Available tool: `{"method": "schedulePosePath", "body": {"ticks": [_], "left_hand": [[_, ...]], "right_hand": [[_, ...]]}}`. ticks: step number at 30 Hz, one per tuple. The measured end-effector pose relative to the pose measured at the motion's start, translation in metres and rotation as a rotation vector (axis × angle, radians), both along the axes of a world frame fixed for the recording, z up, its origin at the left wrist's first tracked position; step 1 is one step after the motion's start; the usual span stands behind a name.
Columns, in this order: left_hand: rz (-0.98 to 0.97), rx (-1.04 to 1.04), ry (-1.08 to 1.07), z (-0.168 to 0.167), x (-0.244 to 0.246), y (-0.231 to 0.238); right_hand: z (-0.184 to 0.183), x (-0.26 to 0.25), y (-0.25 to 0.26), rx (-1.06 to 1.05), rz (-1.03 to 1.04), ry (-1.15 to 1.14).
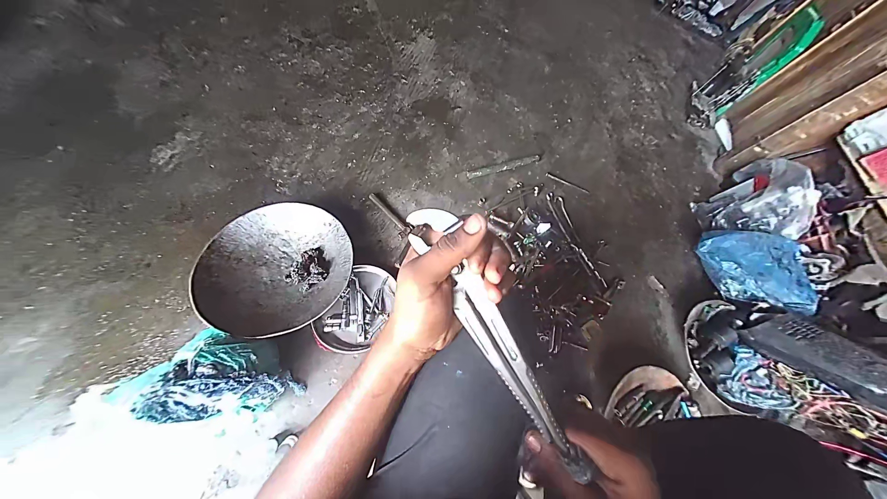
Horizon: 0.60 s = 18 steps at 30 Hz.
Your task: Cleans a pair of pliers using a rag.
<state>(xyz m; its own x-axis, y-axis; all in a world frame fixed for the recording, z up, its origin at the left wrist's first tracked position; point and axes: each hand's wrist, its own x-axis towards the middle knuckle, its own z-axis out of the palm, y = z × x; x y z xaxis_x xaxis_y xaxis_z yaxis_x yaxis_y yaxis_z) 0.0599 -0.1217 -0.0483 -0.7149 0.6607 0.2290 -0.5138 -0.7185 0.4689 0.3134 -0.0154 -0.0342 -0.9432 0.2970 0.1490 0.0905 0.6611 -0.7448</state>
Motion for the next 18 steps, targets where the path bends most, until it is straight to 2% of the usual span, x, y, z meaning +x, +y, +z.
{"method": "schedulePosePath", "body": {"ticks": [2,3,5,7,8,9,11,14,16,18], "left_hand": [[0.035,0.021,0.039,0.001,0.001,-0.001],[0.059,0.029,0.046,0.001,0.002,-0.002],[0.114,0.080,0.032,0.001,0.004,-0.002],[0.113,0.230,0.037,-0.001,0.006,-0.001],[0.090,0.326,0.039,-0.002,0.006,0.000],[0.054,0.406,0.037,-0.002,0.007,0.000],[-0.002,0.447,0.037,-0.004,0.005,0.001],[0.158,0.159,-0.006,-0.007,0.004,-0.004],[0.243,-0.044,-0.171,-0.003,0.005,-0.014],[0.304,-0.117,-0.278,0.004,0.008,-0.024]], "right_hand": [[-0.004,0.004,0.014,0.382,0.005,0.109],[-0.002,0.006,0.017,0.424,0.011,0.119],[0.007,0.007,0.012,0.210,0.040,0.043],[0.013,0.006,0.000,-0.069,0.043,-0.057],[0.012,0.005,-0.006,-0.112,0.018,-0.052],[0.007,0.002,-0.011,-0.057,-0.020,-0.002],[-0.006,-0.003,-0.015,0.237,-0.085,0.172],[-0.011,-0.002,-0.004,0.634,-0.113,0.352],[-0.005,0.002,0.004,0.755,-0.107,0.370],[0.000,0.006,0.002,0.789,-0.086,0.364]]}}
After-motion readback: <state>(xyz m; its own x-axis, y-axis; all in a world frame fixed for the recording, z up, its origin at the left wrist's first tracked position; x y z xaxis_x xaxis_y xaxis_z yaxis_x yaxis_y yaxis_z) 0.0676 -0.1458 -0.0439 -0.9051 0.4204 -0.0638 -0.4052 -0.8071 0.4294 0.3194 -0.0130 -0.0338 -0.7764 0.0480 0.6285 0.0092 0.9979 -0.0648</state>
